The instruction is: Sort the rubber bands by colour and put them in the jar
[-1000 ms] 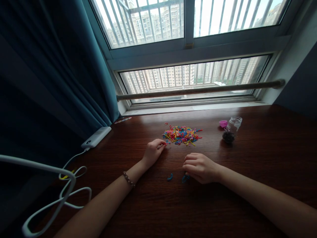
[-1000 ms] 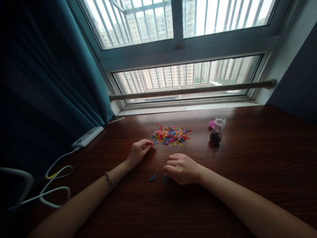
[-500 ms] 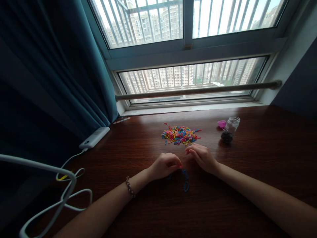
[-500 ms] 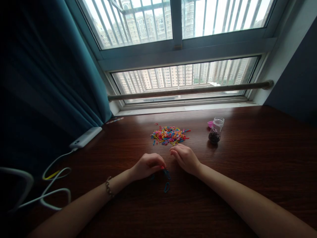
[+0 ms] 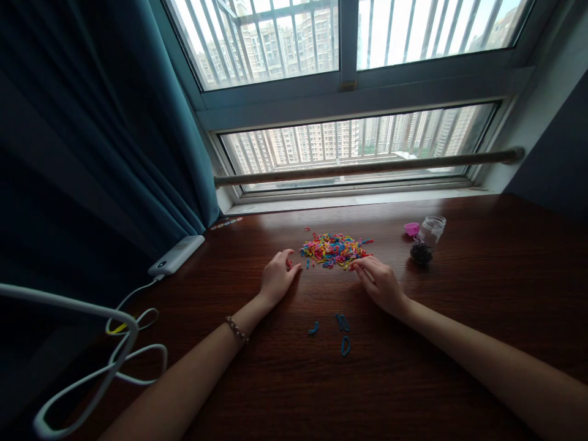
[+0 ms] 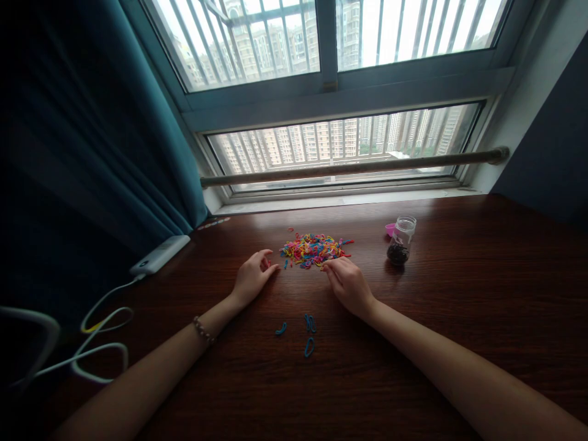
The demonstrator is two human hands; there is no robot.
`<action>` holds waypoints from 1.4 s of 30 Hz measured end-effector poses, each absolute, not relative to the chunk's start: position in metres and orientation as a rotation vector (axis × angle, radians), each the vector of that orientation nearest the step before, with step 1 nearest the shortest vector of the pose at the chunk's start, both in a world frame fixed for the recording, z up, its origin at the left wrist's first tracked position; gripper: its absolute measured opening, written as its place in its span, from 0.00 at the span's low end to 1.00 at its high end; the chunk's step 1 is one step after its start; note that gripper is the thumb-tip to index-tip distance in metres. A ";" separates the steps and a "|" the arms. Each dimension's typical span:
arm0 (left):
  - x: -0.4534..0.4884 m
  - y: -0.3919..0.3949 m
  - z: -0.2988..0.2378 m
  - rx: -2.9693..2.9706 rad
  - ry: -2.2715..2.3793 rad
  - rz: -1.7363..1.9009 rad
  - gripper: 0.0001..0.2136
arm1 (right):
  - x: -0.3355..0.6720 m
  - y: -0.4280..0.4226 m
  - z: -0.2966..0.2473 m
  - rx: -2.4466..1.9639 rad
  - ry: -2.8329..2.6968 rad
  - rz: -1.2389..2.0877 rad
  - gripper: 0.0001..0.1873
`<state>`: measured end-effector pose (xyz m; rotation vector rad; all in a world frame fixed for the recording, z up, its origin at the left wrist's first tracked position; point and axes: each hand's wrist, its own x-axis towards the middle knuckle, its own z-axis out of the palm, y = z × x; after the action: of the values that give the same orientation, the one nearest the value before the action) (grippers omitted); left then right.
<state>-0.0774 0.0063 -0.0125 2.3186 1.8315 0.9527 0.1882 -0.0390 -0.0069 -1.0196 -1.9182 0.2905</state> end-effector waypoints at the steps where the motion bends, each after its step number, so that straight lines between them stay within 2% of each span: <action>1: -0.075 0.004 -0.012 2.417 1.761 0.946 0.13 | 0.191 -0.035 -0.008 -1.058 -1.896 0.252 0.09; 4: -0.069 -0.001 -0.011 2.707 1.440 0.830 0.11 | 0.201 -0.022 -0.014 -1.259 -1.793 0.202 0.09; 7: -0.067 -0.001 -0.013 2.824 1.273 0.723 0.13 | 0.208 -0.012 -0.020 -1.478 -1.690 0.272 0.11; 22: -0.069 -0.001 -0.016 2.683 1.346 0.851 0.07 | 0.206 -0.009 -0.035 -1.495 -1.947 0.131 0.18; 31: -0.066 -0.001 -0.013 2.675 1.435 0.824 0.05 | 0.210 -0.008 -0.036 -1.478 -1.928 0.104 0.05; 37: -0.067 0.002 -0.015 2.664 1.507 0.751 0.04 | 0.209 -0.007 -0.035 -1.523 -1.877 0.105 0.05; 42: -0.067 0.001 -0.016 2.636 1.514 0.803 0.04 | 0.206 -0.009 -0.029 -1.463 -1.724 0.293 0.05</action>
<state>-0.0670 0.0013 -0.0158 2.6361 1.5144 0.8033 0.2056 -0.0093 -0.0294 -1.4635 -1.7243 0.2930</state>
